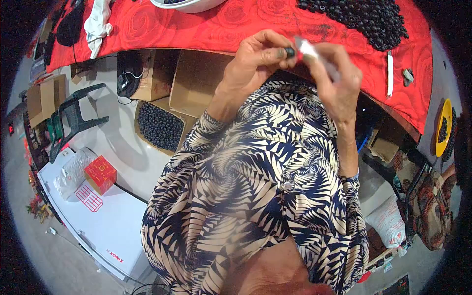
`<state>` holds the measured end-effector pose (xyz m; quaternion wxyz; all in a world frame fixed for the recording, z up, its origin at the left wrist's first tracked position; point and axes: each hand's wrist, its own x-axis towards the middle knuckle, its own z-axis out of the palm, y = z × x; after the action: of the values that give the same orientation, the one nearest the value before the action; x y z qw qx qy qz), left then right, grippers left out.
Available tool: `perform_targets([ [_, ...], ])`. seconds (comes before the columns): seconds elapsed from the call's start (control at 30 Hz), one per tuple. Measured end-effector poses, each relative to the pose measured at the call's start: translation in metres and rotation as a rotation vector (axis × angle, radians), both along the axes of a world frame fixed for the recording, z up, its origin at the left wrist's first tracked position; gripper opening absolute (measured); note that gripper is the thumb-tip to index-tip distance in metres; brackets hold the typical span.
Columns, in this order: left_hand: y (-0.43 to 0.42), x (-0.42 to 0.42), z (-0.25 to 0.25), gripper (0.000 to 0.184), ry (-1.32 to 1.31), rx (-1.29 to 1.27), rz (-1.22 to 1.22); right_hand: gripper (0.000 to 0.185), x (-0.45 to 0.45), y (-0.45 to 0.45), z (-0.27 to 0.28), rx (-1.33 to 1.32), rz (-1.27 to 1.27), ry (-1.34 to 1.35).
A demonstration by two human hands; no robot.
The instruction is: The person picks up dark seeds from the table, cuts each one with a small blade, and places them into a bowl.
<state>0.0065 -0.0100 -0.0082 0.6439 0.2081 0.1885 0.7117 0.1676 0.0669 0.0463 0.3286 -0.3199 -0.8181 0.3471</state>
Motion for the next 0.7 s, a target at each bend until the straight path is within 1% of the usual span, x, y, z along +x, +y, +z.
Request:
perform_targets([
  [0.03, 0.001, 0.0, 0.004, 0.015, 0.035, 0.065, -0.036, 0.017, 0.003, 0.008, -0.006, 0.091, -0.111, -0.037],
  [0.07, -0.004, 0.001, 0.012, 0.019, -0.039, 0.033, -0.047, 0.015, 0.009, 0.016, -0.011, -0.101, -0.213, 0.129],
  [0.1, -0.006, 0.003, 0.017, 0.019, -0.032, -0.017, 0.001, 0.014, 0.015, 0.022, -0.007, -0.082, -0.31, 0.247],
  [0.17, -0.007, 0.0, 0.025, 0.021, -0.008, -0.112, 0.098, 0.014, 0.021, 0.022, 0.011, -0.181, -0.408, 0.414],
  [0.2, -0.005, -0.004, 0.026, 0.027, 0.129, -0.097, 0.084, 0.014, 0.024, 0.023, 0.011, -0.215, -0.387, 0.39],
  [0.3, -0.002, -0.014, 0.04, 0.024, 0.337, 0.012, 0.07, 0.014, 0.028, 0.022, 0.004, -0.296, -0.319, 0.344],
  [0.33, 0.001, -0.02, 0.044, 0.023, 0.393, 0.092, 0.086, 0.014, 0.026, 0.02, 0.002, -0.315, -0.291, 0.345],
  [0.37, 0.004, -0.022, 0.05, 0.022, 0.401, 0.093, 0.15, 0.014, 0.024, 0.018, 0.0, -0.335, -0.259, 0.345],
  [0.43, 0.006, -0.026, 0.069, 0.021, 0.417, 0.092, 0.285, 0.015, 0.021, 0.014, 0.0, -0.318, -0.288, 0.314],
  [0.57, 0.003, -0.047, 0.077, 0.025, 0.551, 0.002, 0.384, 0.018, 0.024, 0.016, 0.0, -0.33, -0.286, 0.277],
  [0.6, 0.003, -0.048, 0.079, 0.023, 0.531, -0.034, 0.406, 0.018, 0.024, 0.016, -0.001, -0.328, -0.283, 0.279],
  [0.7, 0.0, -0.06, 0.071, 0.02, 0.455, -0.03, 0.405, 0.017, 0.023, 0.015, -0.004, -0.341, -0.256, 0.282],
])
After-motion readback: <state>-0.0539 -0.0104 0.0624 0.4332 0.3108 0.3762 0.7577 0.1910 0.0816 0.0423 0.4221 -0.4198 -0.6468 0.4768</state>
